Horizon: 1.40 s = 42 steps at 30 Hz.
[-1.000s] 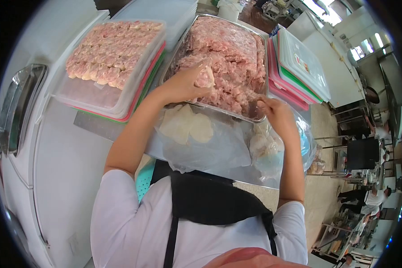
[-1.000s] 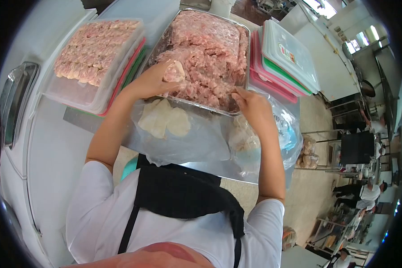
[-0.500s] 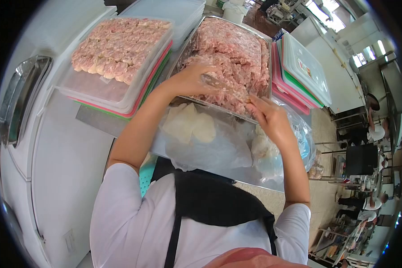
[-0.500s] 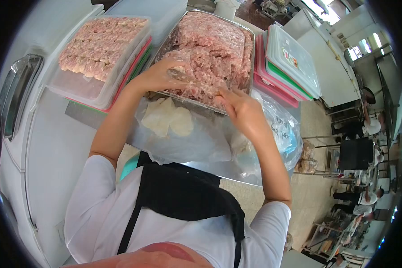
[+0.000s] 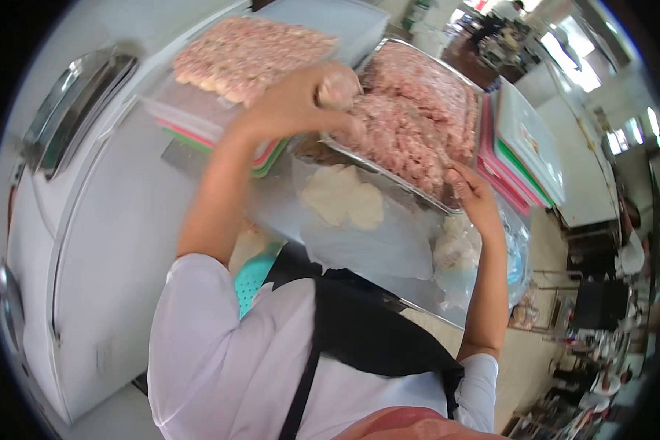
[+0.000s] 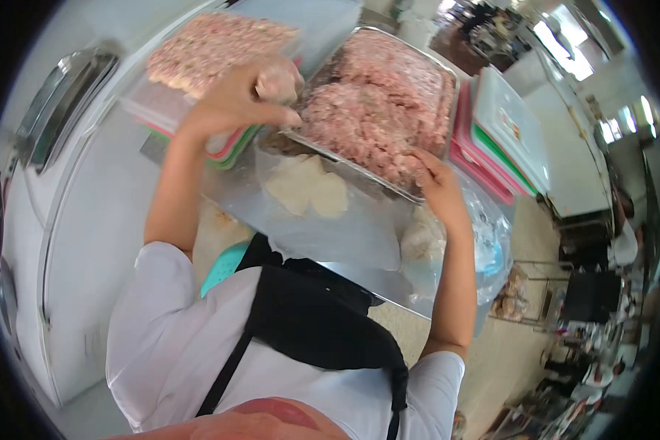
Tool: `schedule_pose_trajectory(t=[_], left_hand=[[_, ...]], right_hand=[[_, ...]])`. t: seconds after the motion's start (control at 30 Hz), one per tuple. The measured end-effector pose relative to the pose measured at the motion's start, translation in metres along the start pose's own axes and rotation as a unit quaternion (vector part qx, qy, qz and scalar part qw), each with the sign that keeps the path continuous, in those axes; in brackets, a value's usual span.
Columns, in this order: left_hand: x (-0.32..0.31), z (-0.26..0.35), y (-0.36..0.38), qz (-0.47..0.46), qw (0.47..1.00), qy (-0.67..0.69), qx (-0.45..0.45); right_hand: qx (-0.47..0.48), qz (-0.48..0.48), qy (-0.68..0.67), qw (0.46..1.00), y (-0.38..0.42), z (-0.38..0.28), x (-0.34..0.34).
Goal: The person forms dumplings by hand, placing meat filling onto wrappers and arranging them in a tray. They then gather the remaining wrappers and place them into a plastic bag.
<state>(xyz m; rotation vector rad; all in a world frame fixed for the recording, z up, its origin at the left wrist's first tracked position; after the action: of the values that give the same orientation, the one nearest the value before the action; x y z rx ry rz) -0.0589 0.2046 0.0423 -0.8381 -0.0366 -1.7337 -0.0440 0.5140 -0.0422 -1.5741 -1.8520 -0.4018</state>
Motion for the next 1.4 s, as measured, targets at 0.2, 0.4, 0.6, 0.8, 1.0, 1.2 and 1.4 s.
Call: schedule_pose_trajectory(t=[0.2,0.4,0.6,0.8,1.0,1.2,1.4], left_hand=[[0.178,-0.089,0.057,0.214,0.963,-0.154,0.059],[0.249,-0.143,0.084,0.255,0.824,-0.465,0.199],[0.252,-0.196,0.059,0.220,0.815,-0.495,0.207],[0.235,-0.183,0.052,0.179,0.874,-0.377,0.248],[0.240,-0.188,0.042,0.190,0.881,-0.411,0.137],[0.209,-0.113,0.045,0.222,0.877,-0.413,0.104],[-0.010,0.035,0.042,0.057,0.964,0.055,-0.254]], right_hand=[[-0.208,0.043,-0.255,0.943,-0.005,0.072,-0.023],[-0.183,0.056,-0.262,0.946,-0.008,0.076,-0.022],[-0.194,0.058,-0.267,0.942,-0.003,0.070,-0.023],[-0.205,0.049,-0.250,0.945,-0.002,0.076,-0.021],[-0.215,0.007,-0.215,0.953,-0.003,0.064,-0.028],[0.147,0.022,0.220,0.964,-0.011,0.017,0.022],[0.097,-0.049,0.486,0.867,0.011,-0.015,0.002]])
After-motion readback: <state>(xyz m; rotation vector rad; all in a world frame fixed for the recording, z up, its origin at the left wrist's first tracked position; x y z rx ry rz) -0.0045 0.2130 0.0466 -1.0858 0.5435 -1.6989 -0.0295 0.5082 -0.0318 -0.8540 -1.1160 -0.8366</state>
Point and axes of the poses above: each hand's wrist, its own y-axis away from the middle knuckle, its own x-axis out of the back of the hand, z = x × y, the point moved 10 cm from there along -y, towards the middle knuckle
